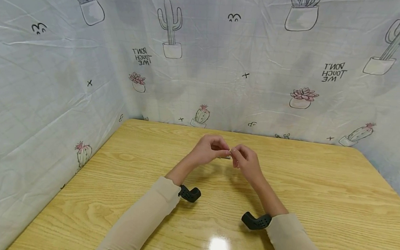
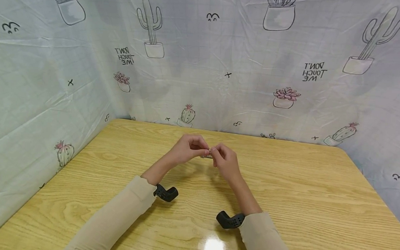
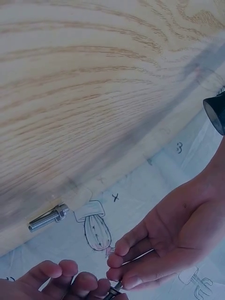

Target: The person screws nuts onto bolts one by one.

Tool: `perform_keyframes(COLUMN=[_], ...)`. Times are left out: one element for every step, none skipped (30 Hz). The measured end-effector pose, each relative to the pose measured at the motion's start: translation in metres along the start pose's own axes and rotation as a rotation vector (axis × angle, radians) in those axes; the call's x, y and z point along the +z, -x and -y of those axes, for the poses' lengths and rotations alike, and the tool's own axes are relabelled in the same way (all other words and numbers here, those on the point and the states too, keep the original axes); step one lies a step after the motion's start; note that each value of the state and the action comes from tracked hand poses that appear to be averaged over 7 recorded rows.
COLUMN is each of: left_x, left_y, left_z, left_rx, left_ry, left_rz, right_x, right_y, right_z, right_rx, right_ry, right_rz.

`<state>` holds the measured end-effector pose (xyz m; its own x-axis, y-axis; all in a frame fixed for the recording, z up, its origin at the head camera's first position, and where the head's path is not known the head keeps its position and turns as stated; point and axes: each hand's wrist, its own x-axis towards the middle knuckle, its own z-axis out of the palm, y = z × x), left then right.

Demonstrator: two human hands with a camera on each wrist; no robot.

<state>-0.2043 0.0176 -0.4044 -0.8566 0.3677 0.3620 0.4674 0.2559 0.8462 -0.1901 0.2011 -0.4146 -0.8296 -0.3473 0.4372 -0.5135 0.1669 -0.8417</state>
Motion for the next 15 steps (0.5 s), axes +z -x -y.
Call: perform_keyframes(left_x=[0.0002,0.0004,0.0007,0.0010,0.0012,0.0014,0.0016,0.0017,0.0017,0.0017,0.0017,0.0016,0.0015,0.0013,0.0010], left_y=[-0.0002,-0.0003,-0.0004,-0.0003,-0.0004,-0.0003,0.0000,0.0001,0.0000,0.0003,0.0002,0.0003,0.0006,0.0005,0.0006], left_z=[-0.0003,-0.0004,-0.0007,-0.0012,-0.0014,-0.0017,-0.0023,-0.0024,-0.0024,-0.0026,-0.0024,-0.0024,-0.0026,-0.0021,-0.0020], left_rx=[0.005,0.011,0.016,0.018,0.019,0.020,0.019,0.017,0.015,0.011,0.009,0.006,0.004,0.001,-0.001], left_ry=[-0.007,-0.015,-0.029,-0.043,-0.050,-0.056,-0.062,-0.062,-0.059,-0.058,-0.060,-0.059,-0.060,-0.060,-0.064], left_rz=[0.017,0.033,0.047,0.058,0.066,0.069,0.068,0.065,0.060,0.051,0.040,0.027,0.014,0.002,-0.009], right_x=[-0.0002,-0.0004,-0.0007,-0.0010,-0.0011,-0.0014,-0.0014,-0.0014,-0.0015,-0.0013,-0.0014,-0.0014,-0.0015,-0.0014,-0.0013], right_y=[-0.0002,-0.0005,-0.0005,-0.0003,0.0000,0.0001,0.0003,0.0003,0.0003,0.0003,0.0003,0.0003,0.0003,0.0002,-0.0001], right_z=[-0.0006,-0.0012,-0.0011,-0.0006,0.0002,0.0007,0.0013,0.0017,0.0019,0.0022,0.0023,0.0021,0.0019,0.0018,0.0014], right_rx=[0.003,0.007,0.010,0.013,0.017,0.024,0.031,0.038,0.040,0.044,0.045,0.044,0.040,0.032,0.025], right_ry=[0.000,0.004,0.011,0.019,0.030,0.043,0.049,0.059,0.062,0.058,0.057,0.050,0.042,0.030,0.016], right_rz=[0.003,0.003,0.004,0.004,0.003,0.002,-0.001,-0.004,-0.006,-0.012,-0.018,-0.022,-0.025,-0.025,-0.025])
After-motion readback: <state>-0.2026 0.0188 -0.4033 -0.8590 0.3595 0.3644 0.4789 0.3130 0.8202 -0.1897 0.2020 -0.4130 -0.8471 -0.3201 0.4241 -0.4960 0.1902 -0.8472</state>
